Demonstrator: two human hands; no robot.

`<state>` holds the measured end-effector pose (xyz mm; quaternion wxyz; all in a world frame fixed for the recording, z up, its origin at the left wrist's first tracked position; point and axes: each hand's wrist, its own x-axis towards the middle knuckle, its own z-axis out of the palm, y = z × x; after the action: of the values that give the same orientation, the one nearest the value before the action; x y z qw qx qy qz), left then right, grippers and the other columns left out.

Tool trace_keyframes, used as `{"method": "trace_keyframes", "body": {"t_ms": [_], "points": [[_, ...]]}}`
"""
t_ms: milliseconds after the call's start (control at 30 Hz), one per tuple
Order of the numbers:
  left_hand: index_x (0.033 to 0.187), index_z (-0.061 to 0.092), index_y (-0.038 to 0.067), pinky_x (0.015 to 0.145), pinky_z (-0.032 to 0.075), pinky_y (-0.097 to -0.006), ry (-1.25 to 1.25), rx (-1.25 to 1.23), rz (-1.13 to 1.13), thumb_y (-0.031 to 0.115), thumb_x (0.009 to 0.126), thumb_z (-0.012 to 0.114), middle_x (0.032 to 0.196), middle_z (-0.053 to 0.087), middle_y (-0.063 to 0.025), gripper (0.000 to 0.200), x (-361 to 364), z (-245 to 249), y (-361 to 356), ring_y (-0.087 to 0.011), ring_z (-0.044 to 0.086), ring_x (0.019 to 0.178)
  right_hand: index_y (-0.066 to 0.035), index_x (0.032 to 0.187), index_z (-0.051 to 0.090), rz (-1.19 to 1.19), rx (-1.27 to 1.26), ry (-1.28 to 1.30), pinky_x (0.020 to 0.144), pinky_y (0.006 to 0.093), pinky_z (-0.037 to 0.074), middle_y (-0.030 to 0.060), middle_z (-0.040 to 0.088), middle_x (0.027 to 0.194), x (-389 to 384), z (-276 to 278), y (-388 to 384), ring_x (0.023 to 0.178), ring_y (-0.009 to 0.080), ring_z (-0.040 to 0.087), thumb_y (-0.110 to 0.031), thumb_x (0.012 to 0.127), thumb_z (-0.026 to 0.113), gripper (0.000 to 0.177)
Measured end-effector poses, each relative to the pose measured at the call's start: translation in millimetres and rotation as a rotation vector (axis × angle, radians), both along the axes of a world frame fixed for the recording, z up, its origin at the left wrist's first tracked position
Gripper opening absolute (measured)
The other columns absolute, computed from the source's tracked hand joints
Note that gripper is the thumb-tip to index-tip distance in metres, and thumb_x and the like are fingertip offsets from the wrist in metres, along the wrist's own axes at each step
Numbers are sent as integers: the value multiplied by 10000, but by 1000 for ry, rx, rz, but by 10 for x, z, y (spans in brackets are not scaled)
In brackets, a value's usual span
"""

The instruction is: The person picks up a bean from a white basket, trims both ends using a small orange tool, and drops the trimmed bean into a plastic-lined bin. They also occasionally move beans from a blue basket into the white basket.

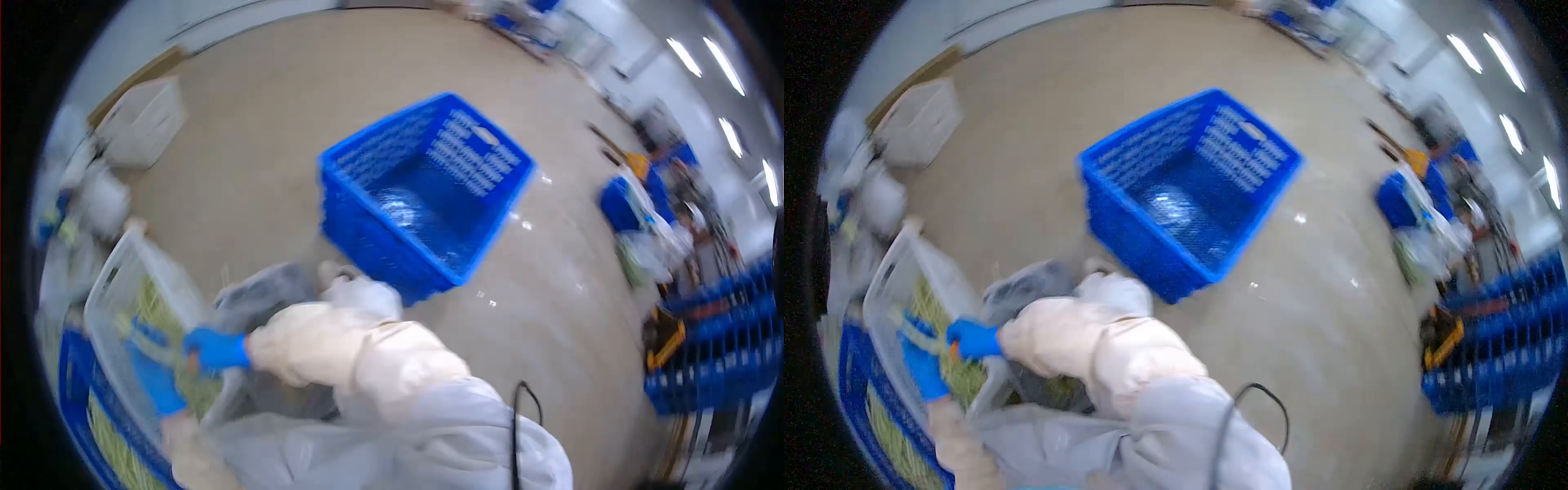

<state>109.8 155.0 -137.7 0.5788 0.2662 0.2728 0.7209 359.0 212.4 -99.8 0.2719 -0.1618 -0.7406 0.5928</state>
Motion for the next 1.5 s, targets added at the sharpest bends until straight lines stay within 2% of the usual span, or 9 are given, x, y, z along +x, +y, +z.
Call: {"method": "trace_keyframes", "body": {"t_ms": [33, 133, 433, 733, 767, 933, 1067, 1167, 1500], "points": [[1326, 376, 64, 770, 413, -297, 1, 53, -53, 275, 963, 401, 933, 528, -17, 420, 273, 167, -27, -118, 486, 795, -17, 852, 625, 21, -366, -19, 605, 345, 492, 81, 626, 730, 147, 192, -44, 679, 172, 585, -94, 734, 641, 142], [1161, 484, 86, 616, 380, -283, -49, -10, 173, 225, 953, 403, 761, 427, 10, 264, 705, 575, -24, -131, 432, 658, 19, 1020, 612, 148, -539, 39, 746, 319, 523, 105, 620, 931, 238, 185, -8, 849, 158, 579, 6, 757, 597, 264], [1157, 460, 27, 587, 401, -278, -336, -46, 371, 294, 927, 488, 760, 449, -35, 354, 819, 839, -64, -143, 431, 633, 35, 1014, 601, 106, -432, 22, 679, 268, 493, 69, 632, 853, 197, 391, -124, 743, 124, 595, -45, 837, 565, 198], [1172, 485, 28, 555, 381, -263, -217, -89, 422, 288, 930, 495, 772, 466, -9, 355, 947, 1019, -59, -112, 421, 632, 18, 914, 584, 94, -184, -55, 599, 317, 472, 112, 609, 708, 127, 385, -165, 644, 177, 600, -72, 833, 550, 125], [1172, 485, 28, 555, 381, -263, -220, -87, 424, 288, 930, 495, 772, 466, -9, 355, 984, 1027, -49, -112, 421, 632, 5, 873, 574, 13, 160, -81, 586, 349, 471, 137, 604, 700, 134, 383, -189, 648, 230, 610, -88, 816, 562, 109], [1048, 607, 14, 508, 363, -195, 564, -394, 388, 230, 915, 522, 684, 498, 28, 268, 1323, 1214, -74, -40, 431, 579, -40, 811, 553, 66, 717, -313, 564, 434, 458, 179, 595, 722, 120, 360, -273, 692, 365, 604, -143, 777, 590, 114], [1006, 631, -2, 524, 372, -210, 1043, -401, 416, 172, 888, 556, 718, 559, 31, 223, 1205, 1032, -149, -41, 473, 616, -53, 912, 588, -288, 429, -46, 624, 364, 476, 165, 589, 770, 271, 551, 79, 715, 254, 609, -77, 758, 592, 156], [986, 638, 6, 517, 370, -216, 992, -402, 406, 174, 890, 548, 696, 558, 29, 213, 840, 792, -308, -48, 466, 592, -29, 922, 591, -605, -129, 271, 602, 254, 453, 36, 566, 733, 750, 692, 863, 652, 125, 545, -35, 815, 516, 131], [1046, 553, 29, 453, 342, -206, 411, -377, 369, 245, 910, 538, 691, 516, -18, 256, 703, 1319, -496, -77, 440, 515, 19, 797, 578, -1025, -323, 139, 464, 240, 442, 47, 553, 649, 1337, 449, 1408, 526, 126, 534, -13, 795, 499, 85]]}}
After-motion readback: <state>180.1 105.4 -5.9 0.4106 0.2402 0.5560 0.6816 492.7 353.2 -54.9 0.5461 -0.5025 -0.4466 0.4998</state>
